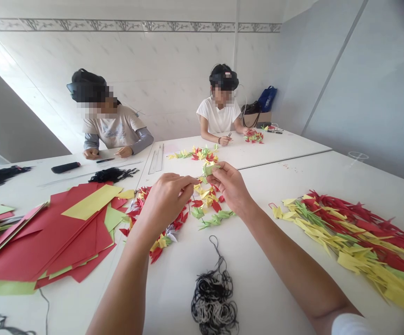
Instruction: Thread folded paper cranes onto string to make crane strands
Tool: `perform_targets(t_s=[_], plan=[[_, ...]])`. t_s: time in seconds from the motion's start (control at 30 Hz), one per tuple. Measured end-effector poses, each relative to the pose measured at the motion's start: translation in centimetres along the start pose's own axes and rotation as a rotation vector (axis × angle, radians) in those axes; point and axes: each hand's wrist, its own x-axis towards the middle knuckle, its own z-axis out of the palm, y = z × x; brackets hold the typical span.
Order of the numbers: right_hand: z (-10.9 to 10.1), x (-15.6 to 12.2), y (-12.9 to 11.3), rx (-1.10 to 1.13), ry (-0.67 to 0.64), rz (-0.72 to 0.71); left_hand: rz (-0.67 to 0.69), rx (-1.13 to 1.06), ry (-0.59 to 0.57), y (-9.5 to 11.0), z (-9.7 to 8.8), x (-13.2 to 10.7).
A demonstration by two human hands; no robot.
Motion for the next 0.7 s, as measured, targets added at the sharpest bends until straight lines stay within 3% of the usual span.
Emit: perform_targets(t_s=[0.17,0.47,0.7], plan=[[0.2,-0.4,-0.4,-0.121,0.029,-0.085,-0.011,-0.011,0.000,-0.1,0.1,-0.1],[0.6,-1.5,-0.5,-0.541,-0.027,-0.499,-0.023,-0.028,0.008,0.1,-0.3,-0.2],[0.7,-2.0,-0.6,-0.661,-0.137,-0.626,-0.029,-0.028,0.060,0.2,-0.5,-0.1]])
